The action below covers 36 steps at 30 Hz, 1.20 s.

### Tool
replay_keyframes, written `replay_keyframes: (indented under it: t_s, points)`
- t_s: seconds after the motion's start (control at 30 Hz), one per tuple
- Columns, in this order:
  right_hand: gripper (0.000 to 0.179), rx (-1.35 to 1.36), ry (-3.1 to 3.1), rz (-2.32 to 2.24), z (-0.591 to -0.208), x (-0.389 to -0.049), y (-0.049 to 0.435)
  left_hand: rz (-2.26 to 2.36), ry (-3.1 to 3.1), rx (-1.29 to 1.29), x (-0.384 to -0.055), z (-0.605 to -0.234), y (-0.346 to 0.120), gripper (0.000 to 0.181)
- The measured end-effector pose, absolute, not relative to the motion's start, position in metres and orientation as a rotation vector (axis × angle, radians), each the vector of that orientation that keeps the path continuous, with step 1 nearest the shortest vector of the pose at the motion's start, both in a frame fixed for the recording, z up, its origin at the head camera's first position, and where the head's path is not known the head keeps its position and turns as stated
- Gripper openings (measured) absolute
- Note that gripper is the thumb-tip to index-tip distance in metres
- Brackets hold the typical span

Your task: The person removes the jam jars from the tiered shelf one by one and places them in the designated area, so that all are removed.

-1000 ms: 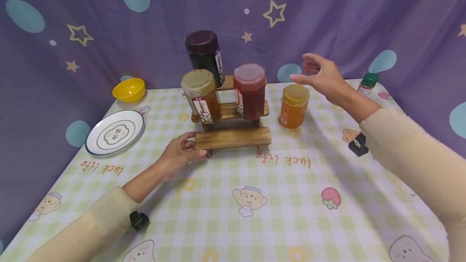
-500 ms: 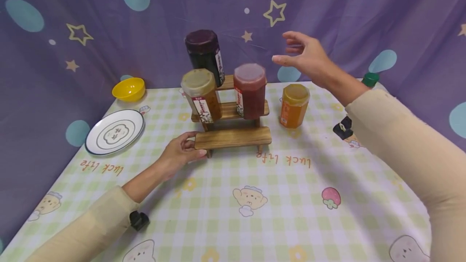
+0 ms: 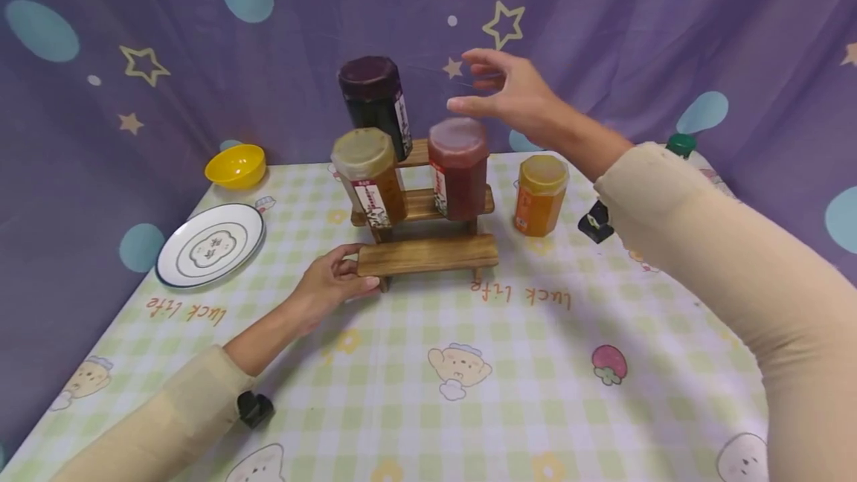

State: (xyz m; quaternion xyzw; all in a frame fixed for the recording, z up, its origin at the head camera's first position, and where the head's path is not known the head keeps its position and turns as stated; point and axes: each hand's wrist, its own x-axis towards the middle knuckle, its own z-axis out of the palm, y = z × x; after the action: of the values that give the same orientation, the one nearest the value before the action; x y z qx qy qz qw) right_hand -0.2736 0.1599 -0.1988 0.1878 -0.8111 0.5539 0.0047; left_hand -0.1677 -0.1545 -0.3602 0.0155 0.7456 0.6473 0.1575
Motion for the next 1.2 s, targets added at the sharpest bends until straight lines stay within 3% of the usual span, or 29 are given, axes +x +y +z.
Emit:
replay_keyframes:
  t_s: [0.63,1.2]
  points:
    - [0.083,0.783,-2.765,1.373,-0.171,-0.286,0.117,1.869,2.118,0.064,-0.168,-0.360,-0.151,0.077]
    - [0.094,0.942,-2.808,1.351,-0.163,-0.299,0.072,1.908,2.069,0.061,-0.166,-0.360,-0.152,0.077]
